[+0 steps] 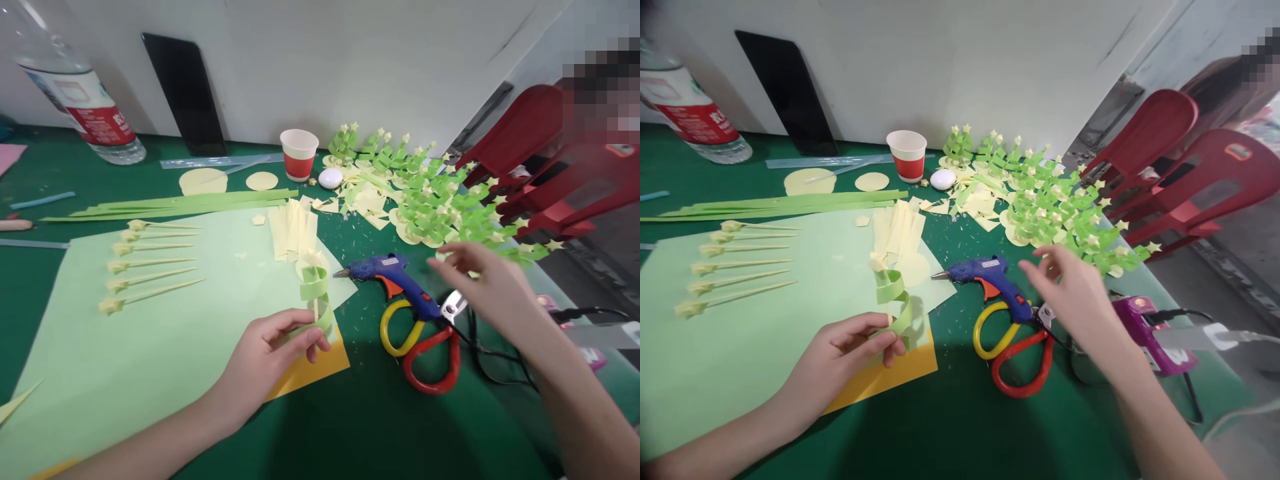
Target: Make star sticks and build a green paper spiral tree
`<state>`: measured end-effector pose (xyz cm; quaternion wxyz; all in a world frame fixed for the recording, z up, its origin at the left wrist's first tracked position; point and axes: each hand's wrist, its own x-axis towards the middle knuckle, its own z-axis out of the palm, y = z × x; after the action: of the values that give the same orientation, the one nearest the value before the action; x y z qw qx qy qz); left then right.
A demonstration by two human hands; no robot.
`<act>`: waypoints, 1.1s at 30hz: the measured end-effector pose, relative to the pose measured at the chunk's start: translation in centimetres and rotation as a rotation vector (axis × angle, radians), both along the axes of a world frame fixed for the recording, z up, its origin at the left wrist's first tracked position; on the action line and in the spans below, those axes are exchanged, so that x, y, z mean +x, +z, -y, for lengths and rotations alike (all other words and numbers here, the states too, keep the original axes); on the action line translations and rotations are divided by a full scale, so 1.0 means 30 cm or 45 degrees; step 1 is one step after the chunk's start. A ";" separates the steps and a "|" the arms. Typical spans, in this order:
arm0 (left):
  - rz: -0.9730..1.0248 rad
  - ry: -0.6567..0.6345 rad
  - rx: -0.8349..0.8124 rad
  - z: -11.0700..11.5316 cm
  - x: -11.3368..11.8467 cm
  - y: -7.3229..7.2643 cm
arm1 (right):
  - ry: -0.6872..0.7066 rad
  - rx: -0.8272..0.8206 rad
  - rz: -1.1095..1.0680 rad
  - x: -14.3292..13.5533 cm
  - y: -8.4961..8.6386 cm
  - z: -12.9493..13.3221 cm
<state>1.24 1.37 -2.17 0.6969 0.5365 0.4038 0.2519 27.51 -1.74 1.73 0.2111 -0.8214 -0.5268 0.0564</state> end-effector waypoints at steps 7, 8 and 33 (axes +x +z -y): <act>-0.003 0.043 -0.043 0.001 0.000 0.004 | 0.238 -0.264 0.064 -0.077 -0.096 0.017; 0.002 0.069 -0.061 0.002 0.001 0.004 | 0.243 -0.267 0.066 -0.078 -0.103 0.010; 0.091 0.065 -0.236 -0.020 -0.007 0.005 | -0.172 0.049 0.029 -0.226 -0.031 0.088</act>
<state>1.04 1.98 -2.02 0.7509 0.4498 0.4138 0.2502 20.72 -4.39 0.79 0.2241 -0.8515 -0.4734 0.0224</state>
